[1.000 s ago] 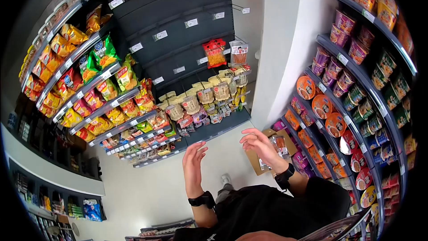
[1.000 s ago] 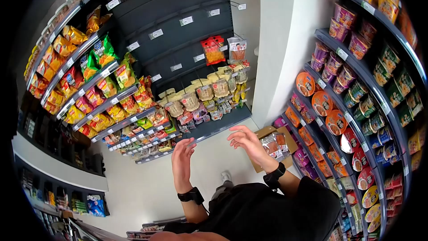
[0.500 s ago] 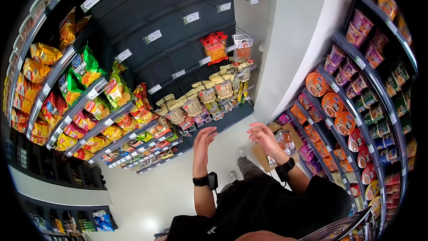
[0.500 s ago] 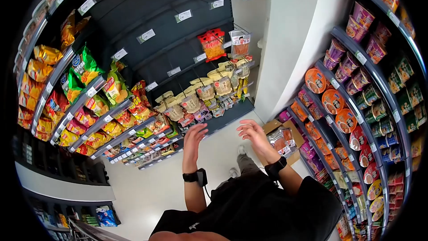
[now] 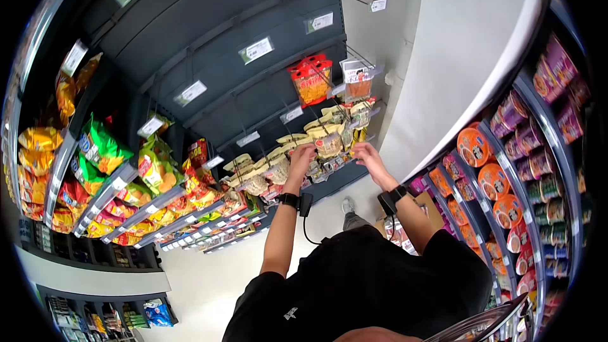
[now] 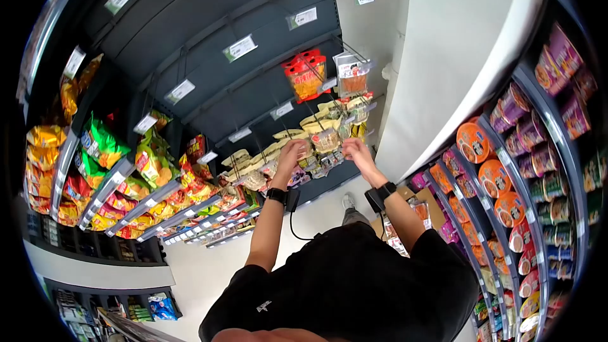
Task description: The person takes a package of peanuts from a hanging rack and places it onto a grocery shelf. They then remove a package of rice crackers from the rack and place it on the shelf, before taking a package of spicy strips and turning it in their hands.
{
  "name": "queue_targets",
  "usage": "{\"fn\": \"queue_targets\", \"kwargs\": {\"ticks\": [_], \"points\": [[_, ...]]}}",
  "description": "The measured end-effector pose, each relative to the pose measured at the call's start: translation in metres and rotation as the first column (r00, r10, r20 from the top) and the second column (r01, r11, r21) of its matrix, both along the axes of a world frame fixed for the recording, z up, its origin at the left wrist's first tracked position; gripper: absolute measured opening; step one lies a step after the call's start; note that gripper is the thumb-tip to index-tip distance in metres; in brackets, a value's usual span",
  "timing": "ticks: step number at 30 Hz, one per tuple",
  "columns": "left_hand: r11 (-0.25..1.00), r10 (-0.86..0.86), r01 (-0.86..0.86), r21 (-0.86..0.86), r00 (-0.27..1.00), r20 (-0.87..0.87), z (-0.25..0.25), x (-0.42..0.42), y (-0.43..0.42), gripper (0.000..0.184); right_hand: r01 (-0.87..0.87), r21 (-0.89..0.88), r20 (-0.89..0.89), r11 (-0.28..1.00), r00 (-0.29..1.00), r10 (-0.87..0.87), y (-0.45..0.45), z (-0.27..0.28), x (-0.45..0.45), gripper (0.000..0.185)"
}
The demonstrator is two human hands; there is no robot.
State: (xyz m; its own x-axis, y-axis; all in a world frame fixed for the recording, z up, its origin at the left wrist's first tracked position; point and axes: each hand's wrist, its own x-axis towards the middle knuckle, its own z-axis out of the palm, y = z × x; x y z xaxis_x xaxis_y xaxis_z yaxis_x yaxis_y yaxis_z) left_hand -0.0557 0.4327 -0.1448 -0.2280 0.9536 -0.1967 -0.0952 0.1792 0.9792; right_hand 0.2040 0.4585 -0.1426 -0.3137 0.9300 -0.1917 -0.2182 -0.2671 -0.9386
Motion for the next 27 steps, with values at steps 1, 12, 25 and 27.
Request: {"fn": "queue_targets", "kwargs": {"ticks": [1,12,25,27], "points": [[1.0,0.002,-0.002,-0.013,1.0,0.004,-0.012,-0.003,0.023,0.025,0.01,0.008,0.008,1.0,1.0,-0.01,0.028,-0.014,-0.005,0.03],[0.979,0.146,-0.165,-0.121,0.977,-0.154,-0.062,-0.03,0.208,0.047,-0.064,0.207,0.161,0.976,0.987,0.031,0.283,-0.085,-0.054,0.035],[0.951,0.299,-0.277,0.139,0.937,-0.18,-0.06,-0.048,0.283,0.067,-0.205,0.284,0.408,0.937,0.91,0.075,0.39,-0.069,-0.099,0.09],[0.951,0.279,-0.251,0.182,0.949,-0.146,-0.065,-0.061,0.301,0.072,-0.199,0.283,0.334,0.938,0.937,0.098,0.401,-0.065,-0.106,0.09]]}}
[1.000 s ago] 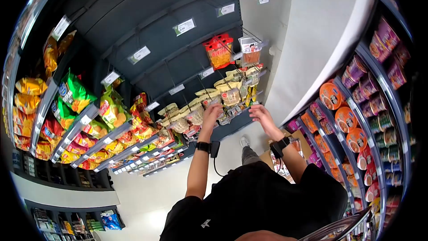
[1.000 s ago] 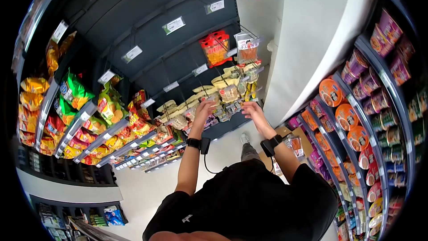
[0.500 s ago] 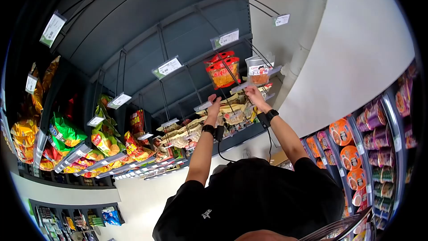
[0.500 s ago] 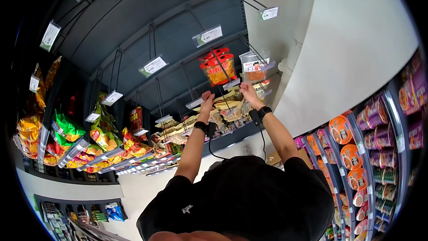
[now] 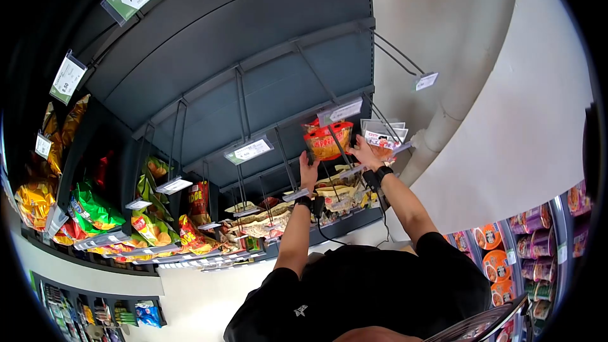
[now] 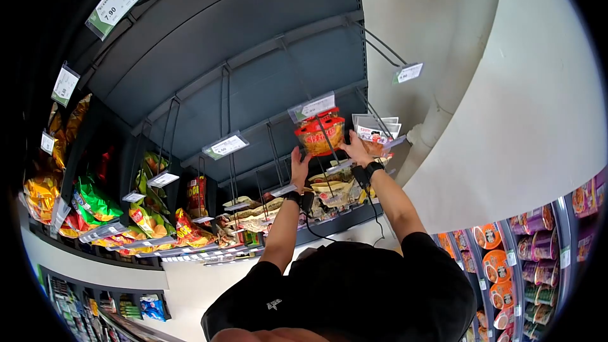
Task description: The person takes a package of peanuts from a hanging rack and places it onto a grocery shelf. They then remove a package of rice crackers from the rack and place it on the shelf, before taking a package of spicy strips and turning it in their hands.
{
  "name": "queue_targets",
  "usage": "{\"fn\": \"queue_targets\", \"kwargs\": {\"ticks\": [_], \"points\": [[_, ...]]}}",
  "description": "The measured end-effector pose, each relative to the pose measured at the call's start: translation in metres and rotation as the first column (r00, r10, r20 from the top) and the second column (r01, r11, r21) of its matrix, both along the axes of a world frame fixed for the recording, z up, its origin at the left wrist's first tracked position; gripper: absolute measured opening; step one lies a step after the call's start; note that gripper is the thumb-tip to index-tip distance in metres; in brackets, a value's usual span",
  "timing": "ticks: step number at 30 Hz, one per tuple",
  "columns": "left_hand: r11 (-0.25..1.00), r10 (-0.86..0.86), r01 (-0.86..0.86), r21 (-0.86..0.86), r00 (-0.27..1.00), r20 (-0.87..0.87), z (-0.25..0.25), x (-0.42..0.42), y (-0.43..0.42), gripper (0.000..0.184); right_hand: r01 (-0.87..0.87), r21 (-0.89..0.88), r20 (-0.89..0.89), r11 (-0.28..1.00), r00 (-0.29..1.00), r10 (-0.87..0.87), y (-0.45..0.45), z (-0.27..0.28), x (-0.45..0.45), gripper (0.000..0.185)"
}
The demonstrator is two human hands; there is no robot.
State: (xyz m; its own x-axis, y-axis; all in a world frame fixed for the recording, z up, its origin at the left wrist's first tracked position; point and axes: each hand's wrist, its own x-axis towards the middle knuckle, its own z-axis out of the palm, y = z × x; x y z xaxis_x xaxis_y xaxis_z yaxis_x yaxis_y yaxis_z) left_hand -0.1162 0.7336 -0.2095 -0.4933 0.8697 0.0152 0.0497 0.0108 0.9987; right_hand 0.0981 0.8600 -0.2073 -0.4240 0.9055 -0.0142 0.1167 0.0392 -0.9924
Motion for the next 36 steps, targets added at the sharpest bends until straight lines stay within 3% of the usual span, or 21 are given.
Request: {"fn": "queue_targets", "kwargs": {"ticks": [2,6,9,10,14,17,19,23,26,32,36], "points": [[0.998,-0.017,0.016,-0.058,0.999,-0.033,-0.016,-0.003,0.004,0.075,0.0,0.017,0.002,1.0,1.0,0.0,0.008,-0.009,-0.003,0.09],[0.998,-0.056,0.056,0.001,0.998,0.032,-0.026,-0.009,0.01,0.074,0.003,0.035,-0.034,0.999,0.999,-0.002,0.01,-0.022,-0.008,0.08],[0.999,-0.026,0.027,0.024,0.998,-0.056,-0.031,-0.018,0.019,0.068,-0.05,0.038,-0.039,0.998,0.998,0.051,0.016,-0.024,-0.012,0.067],[0.999,-0.023,0.024,0.023,0.998,-0.055,-0.032,-0.021,0.021,0.068,0.008,0.109,-0.03,0.994,1.0,-0.005,0.018,-0.029,-0.015,0.058],[1.0,-0.028,0.027,-0.01,0.99,-0.135,-0.019,-0.02,0.018,0.044,0.058,0.208,-0.016,0.976,0.998,-0.056,0.033,-0.058,-0.019,0.041],[0.997,0.007,0.008,0.081,0.984,-0.177,-0.019,-0.015,0.01,0.032,0.067,0.065,-0.124,0.996,0.991,-0.059,0.017,-0.053,-0.019,0.038],[0.985,0.061,-0.024,0.172,0.975,-0.213,-0.021,-0.014,0.006,0.028,0.081,0.139,-0.134,0.987,0.989,-0.062,0.014,-0.061,-0.021,0.036],[0.988,0.0,0.017,0.152,0.994,-0.114,-0.009,-0.003,-0.01,0.027,0.121,0.266,-0.07,0.956,0.992,-0.106,0.0,-0.064,-0.013,0.035],[0.99,-0.028,0.041,0.136,0.995,-0.097,0.004,0.004,-0.024,0.028,0.1,0.187,0.034,0.977,0.994,-0.108,-0.028,-0.026,-0.001,0.031],[0.993,-0.05,0.061,0.098,0.993,-0.107,-0.006,0.015,-0.041,0.029,0.134,0.093,-0.067,0.987,0.99,-0.128,-0.047,-0.053,0.018,0.034],[0.998,-0.066,0.068,0.016,0.995,-0.079,-0.002,0.021,-0.057,0.031,0.221,0.142,0.089,0.965,0.968,-0.235,-0.08,-0.012,0.034,0.04]]}}
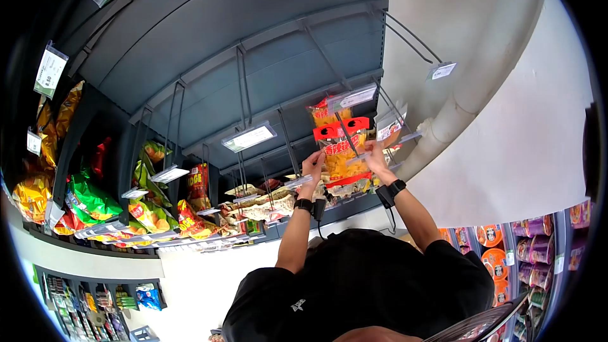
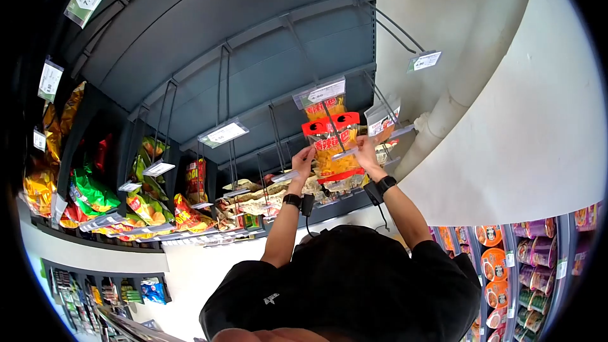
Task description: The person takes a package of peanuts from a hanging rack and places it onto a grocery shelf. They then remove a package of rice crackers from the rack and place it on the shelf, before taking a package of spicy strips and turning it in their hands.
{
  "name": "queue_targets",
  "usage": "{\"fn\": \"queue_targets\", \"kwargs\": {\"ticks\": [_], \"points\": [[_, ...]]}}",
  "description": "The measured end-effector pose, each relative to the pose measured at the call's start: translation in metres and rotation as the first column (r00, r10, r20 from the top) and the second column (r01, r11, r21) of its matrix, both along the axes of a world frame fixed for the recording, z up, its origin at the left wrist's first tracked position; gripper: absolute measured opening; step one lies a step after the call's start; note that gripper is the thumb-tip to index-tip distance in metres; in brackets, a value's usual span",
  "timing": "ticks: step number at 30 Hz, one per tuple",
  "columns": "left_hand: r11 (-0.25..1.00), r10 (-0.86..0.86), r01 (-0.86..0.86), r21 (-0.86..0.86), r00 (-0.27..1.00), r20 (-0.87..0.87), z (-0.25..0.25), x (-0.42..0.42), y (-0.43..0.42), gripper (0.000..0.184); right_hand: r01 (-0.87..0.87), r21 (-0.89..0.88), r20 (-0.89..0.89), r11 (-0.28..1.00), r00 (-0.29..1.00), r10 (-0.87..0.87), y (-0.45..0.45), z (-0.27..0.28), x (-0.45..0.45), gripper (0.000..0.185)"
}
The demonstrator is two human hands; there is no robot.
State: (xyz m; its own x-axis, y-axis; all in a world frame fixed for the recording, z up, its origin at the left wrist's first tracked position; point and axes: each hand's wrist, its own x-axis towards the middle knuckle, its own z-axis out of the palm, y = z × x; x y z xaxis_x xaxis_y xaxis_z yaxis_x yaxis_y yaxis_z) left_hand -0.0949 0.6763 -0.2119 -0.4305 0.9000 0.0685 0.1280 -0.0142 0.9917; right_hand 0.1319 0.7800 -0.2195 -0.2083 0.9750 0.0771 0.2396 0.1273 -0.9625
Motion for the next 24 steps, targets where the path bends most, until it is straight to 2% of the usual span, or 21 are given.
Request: {"fn": "queue_targets", "kwargs": {"ticks": [4,6,9,13,15,18,22,24], "points": [[0.999,-0.023,0.021,-0.049,0.999,-0.036,0.015,0.012,-0.028,0.032,-0.02,0.02,-0.039,1.0,0.999,0.021,-0.025,-0.003,0.014,0.037],[0.998,-0.027,0.026,-0.051,0.999,-0.018,0.022,0.016,-0.038,0.032,-0.064,-0.106,-0.036,0.992,0.998,0.061,-0.033,-0.001,0.02,0.036],[0.995,-0.084,0.086,-0.047,0.996,0.026,0.013,0.016,-0.046,0.033,-0.01,-0.12,0.023,0.993,1.0,0.012,-0.053,0.019,0.026,0.034],[0.991,-0.121,0.122,-0.058,0.992,0.019,0.011,0.018,-0.061,0.031,-0.035,-0.126,-0.007,0.991,0.999,0.035,-0.071,0.017,0.036,0.034],[0.984,-0.164,0.171,-0.051,0.98,0.117,0.017,0.02,-0.066,0.029,0.014,-0.119,-0.056,0.993,0.998,-0.02,-0.08,0.021,0.039,0.036],[0.98,-0.175,0.186,-0.072,0.975,0.136,0.029,0.024,-0.077,0.028,0.035,-0.127,-0.007,0.991,0.999,-0.036,-0.095,0.03,0.046,0.038],[0.965,-0.245,0.255,-0.061,0.959,0.139,0.037,0.022,-0.088,0.028,0.046,-0.149,-0.025,0.988,0.998,-0.05,-0.107,0.021,0.053,0.039],[0.945,-0.265,0.299,-0.133,0.938,0.225,0.043,0.022,-0.094,0.027,0.061,-0.122,-0.043,0.991,0.997,-0.067,-0.117,0.021,0.056,0.038]]}}
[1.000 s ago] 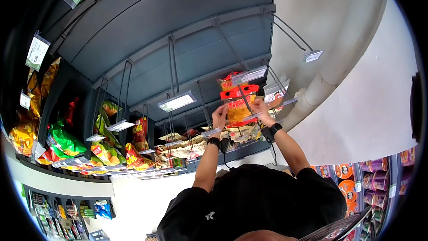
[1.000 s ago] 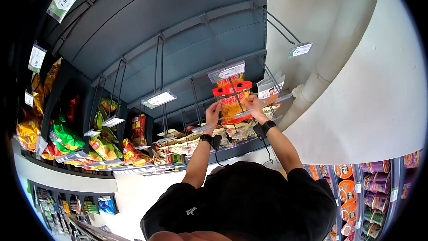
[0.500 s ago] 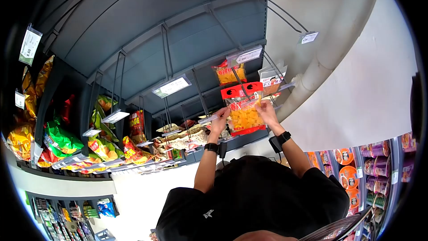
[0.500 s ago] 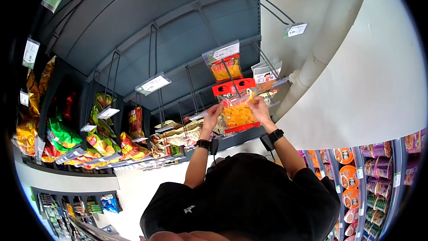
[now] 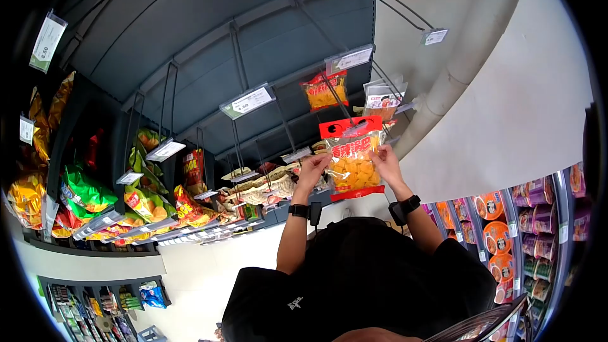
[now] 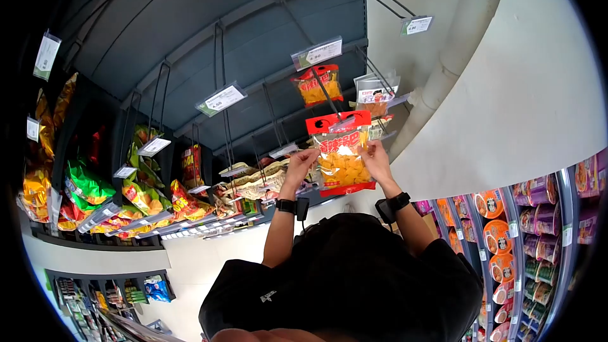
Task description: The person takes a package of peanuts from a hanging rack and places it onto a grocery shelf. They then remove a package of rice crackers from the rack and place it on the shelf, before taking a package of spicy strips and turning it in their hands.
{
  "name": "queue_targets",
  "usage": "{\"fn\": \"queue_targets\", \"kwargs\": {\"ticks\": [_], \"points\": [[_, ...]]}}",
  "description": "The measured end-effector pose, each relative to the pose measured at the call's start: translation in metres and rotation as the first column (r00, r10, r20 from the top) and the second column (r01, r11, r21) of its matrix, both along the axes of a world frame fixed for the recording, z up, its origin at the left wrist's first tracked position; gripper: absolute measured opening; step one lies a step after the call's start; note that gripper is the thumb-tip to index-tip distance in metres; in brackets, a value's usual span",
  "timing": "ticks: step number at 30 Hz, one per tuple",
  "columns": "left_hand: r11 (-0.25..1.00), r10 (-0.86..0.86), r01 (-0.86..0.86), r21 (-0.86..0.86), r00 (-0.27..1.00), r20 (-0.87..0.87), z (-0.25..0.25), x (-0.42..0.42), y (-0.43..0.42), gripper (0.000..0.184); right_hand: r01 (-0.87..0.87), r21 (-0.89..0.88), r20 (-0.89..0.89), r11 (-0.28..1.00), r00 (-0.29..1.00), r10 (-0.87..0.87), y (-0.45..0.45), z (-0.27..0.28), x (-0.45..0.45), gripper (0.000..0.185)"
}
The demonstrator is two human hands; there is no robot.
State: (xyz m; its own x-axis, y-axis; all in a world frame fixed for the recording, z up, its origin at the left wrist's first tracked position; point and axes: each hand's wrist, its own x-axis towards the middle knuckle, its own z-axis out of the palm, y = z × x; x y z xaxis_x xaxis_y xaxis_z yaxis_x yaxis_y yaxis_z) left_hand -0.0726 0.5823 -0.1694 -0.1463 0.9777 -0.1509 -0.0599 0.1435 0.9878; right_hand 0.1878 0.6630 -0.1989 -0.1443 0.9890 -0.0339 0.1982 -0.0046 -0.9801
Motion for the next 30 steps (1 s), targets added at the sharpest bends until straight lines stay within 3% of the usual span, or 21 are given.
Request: {"fn": "queue_targets", "kwargs": {"ticks": [8,13,15,19,22,24,28,30], "points": [[0.999,-0.03,0.027,-0.047,0.996,-0.08,0.017,0.008,-0.032,0.026,0.029,-0.048,-0.033,0.998,0.999,-0.031,-0.046,0.015,0.004,0.032],[0.987,-0.027,0.026,-0.161,1.0,-0.002,0.007,0.005,-0.068,0.024,0.031,-0.134,-0.026,0.991,0.999,-0.034,-0.086,0.013,0.003,0.029],[0.981,-0.019,0.029,-0.189,0.998,0.055,0.011,0.003,-0.091,0.025,0.01,-0.144,-0.104,0.99,0.994,-0.025,-0.105,0.013,-0.001,0.029],[0.992,0.051,-0.036,-0.124,0.991,0.121,0.015,-0.002,-0.136,0.026,-0.03,-0.177,-0.058,0.984,0.998,0.02,-0.148,0.027,-0.004,0.032],[0.989,0.137,-0.126,-0.072,0.977,0.163,0.025,-0.008,-0.176,0.025,-0.069,-0.181,-0.169,0.981,0.985,0.038,-0.187,0.055,-0.011,0.034],[0.983,0.175,-0.162,-0.081,0.968,0.178,0.037,-0.014,-0.206,0.025,-0.203,-0.158,-0.27,0.966,0.95,0.156,-0.219,0.083,-0.016,0.038],[0.974,0.225,-0.221,-0.047,0.943,0.246,0.071,-0.024,-0.269,0.022,-0.302,-0.121,-0.385,0.946,0.892,0.235,-0.282,0.121,-0.024,0.04],[0.974,0.202,-0.223,0.028,0.923,0.328,0.083,-0.025,-0.297,0.021,-0.322,-0.15,-0.48,0.935,0.85,0.216,-0.318,0.133,-0.029,0.052]]}}
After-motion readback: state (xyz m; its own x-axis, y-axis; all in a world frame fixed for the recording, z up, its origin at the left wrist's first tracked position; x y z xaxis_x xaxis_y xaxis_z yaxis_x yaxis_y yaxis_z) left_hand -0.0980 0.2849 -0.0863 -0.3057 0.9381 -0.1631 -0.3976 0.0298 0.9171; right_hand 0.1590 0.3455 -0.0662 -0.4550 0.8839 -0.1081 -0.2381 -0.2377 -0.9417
